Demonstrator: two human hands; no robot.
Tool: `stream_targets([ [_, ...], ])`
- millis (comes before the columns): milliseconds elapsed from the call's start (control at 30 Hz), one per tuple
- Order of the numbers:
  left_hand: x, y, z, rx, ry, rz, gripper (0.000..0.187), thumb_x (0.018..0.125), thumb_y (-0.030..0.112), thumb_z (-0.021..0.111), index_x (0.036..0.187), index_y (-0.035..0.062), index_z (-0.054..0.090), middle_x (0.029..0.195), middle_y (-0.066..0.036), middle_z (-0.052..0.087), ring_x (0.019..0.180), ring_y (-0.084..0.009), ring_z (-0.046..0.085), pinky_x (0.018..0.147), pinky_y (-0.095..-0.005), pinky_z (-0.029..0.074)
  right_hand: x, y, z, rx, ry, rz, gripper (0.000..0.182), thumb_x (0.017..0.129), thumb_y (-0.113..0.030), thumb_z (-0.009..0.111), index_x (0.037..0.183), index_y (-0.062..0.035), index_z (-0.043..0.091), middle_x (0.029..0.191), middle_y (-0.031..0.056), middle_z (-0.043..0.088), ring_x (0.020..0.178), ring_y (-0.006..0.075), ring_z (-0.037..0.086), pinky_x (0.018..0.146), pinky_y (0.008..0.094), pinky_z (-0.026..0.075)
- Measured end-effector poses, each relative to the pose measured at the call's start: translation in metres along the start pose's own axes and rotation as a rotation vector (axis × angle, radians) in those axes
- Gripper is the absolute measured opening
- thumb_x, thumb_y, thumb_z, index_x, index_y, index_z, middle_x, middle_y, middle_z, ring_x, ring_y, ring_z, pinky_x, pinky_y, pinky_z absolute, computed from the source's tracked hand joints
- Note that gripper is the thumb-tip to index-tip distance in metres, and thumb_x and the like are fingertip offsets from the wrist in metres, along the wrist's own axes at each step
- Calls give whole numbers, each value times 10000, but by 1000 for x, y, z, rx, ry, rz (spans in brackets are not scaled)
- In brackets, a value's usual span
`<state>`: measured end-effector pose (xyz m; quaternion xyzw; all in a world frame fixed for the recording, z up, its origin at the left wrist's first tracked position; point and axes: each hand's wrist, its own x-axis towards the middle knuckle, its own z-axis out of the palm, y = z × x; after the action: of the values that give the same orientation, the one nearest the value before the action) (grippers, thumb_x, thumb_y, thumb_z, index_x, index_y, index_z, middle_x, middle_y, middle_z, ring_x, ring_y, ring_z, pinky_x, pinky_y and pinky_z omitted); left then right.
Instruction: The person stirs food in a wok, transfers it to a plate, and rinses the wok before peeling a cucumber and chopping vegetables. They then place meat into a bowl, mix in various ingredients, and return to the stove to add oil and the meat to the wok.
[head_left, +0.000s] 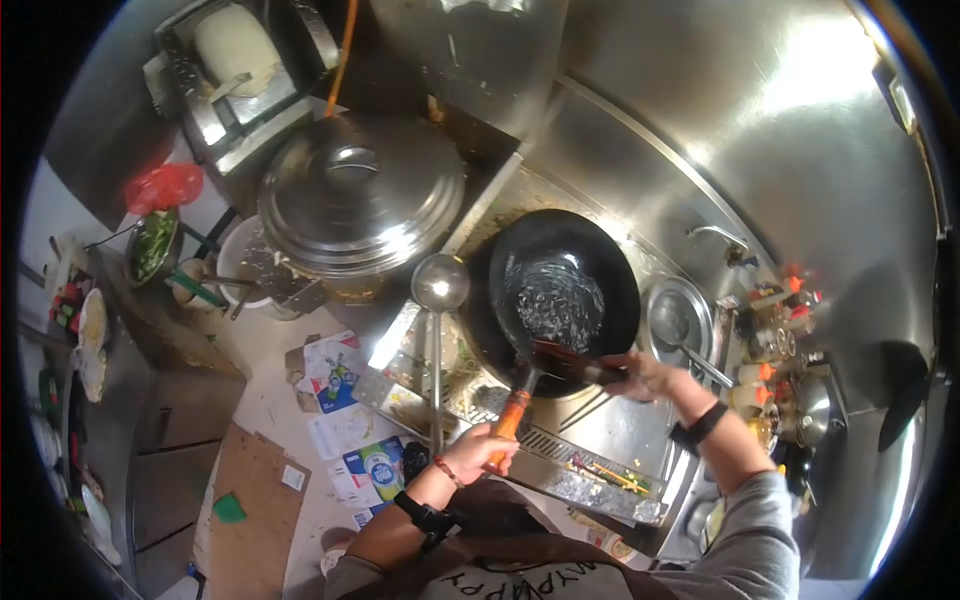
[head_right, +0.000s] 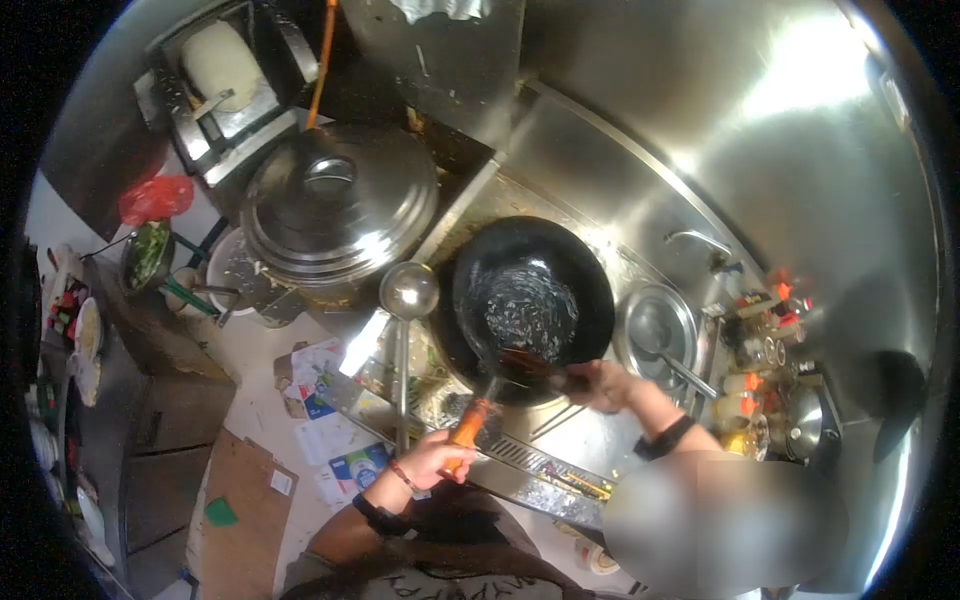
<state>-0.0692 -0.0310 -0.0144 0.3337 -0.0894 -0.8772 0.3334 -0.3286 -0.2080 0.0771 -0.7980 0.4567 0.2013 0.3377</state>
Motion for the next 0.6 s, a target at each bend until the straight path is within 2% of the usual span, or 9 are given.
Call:
stream_targets([
  [33, 5, -5, -5, -113, -56, 8, 97, 810, 75, 584, 874, 40, 519, 674, -38, 511, 549, -115, 520, 503, -254, 422, -17, -15, -36, -186, -117, 147, 483, 802, -239, 597, 1238, -58, 492, 1069, 181, 604, 963, 256, 601, 856, 339, 465],
  [100, 10, -7, -11, -198, -164, 9, 146, 811, 59, 563, 943, 38, 506, 703, -45, 497, 565, -103, 501, 517, -240, 402, 6, 8, -46, -499, 29, 443, 464, 833, -178, 512, 1285, -101, 444, 1071, 165, 606, 986, 261, 600, 858, 359, 474],
  [167, 17, -11, -15, -475, -332, -15, 204, 813, 56, 554, 1004, 44, 484, 698, -36, 470, 544, -86, 465, 518, -229, 384, 63, 53, -43, -560, 172, 445, 586, 814, -235, 514, 1362, -190, 311, 985, 160, 620, 924, 331, 608, 789, 414, 492],
  [233, 31, -15, -19, -577, -370, -53, 196, 835, 69, 540, 1014, 62, 460, 692, -8, 438, 509, -74, 426, 483, -221, 367, 99, 56, -36, -639, 408, 375, 606, 807, -257, 534, 1360, -187, 295, 989, 161, 620, 917, 327, 610, 781, 408, 495],
  [300, 38, -3, -13, -582, -440, -127, 176, 857, 65, 500, 1029, 59, 465, 690, 13, 423, 496, -59, 406, 444, -203, 364, 84, 39, -42, -459, 342, 498, 578, 806, -270, 538, 1338, -177, 332, 1001, 166, 618, 913, 322, 611, 780, 413, 495],
  [367, 26, 12, 17, -423, -363, -139, 79, 871, 88, 506, 934, 96, 460, 669, 21, 424, 484, -51, 411, 434, -212, 365, 51, 63, -28, -315, 437, 473, 522, 767, -271, 568, 1262, -184, 427, 980, 170, 624, 905, 334, 605, 766, 418, 496],
  [433, 19, 14, 38, -277, -228, -134, 89, 861, 66, 511, 911, 103, 448, 664, 13, 432, 486, -66, 420, 443, -226, 372, 3, 73, -12, -215, 361, 503, 457, 736, -260, 592, 1177, -175, 508, 946, 169, 630, 896, 345, 601, 750, 416, 495],
  [533, 13, -2, 45, -73, -135, -83, 138, 819, 21, 535, 888, 86, 435, 603, -16, 434, 455, -102, 436, 431, -280, 400, -76, 54, 4, -87, 254, 403, 403, 702, -248, 643, 1086, -144, 575, 926, 185, 628, 910, 355, 593, 755, 413, 483],
  [600, 6, -10, 49, 10, -133, -87, 149, 811, 10, 537, 887, 77, 427, 588, -22, 432, 447, -110, 439, 428, -290, 406, -114, 37, 23, 10, 313, 344, 513, 705, -266, 667, 1155, -57, 540, 993, 207, 616, 952, 354, 587, 807, 394, 476],
])
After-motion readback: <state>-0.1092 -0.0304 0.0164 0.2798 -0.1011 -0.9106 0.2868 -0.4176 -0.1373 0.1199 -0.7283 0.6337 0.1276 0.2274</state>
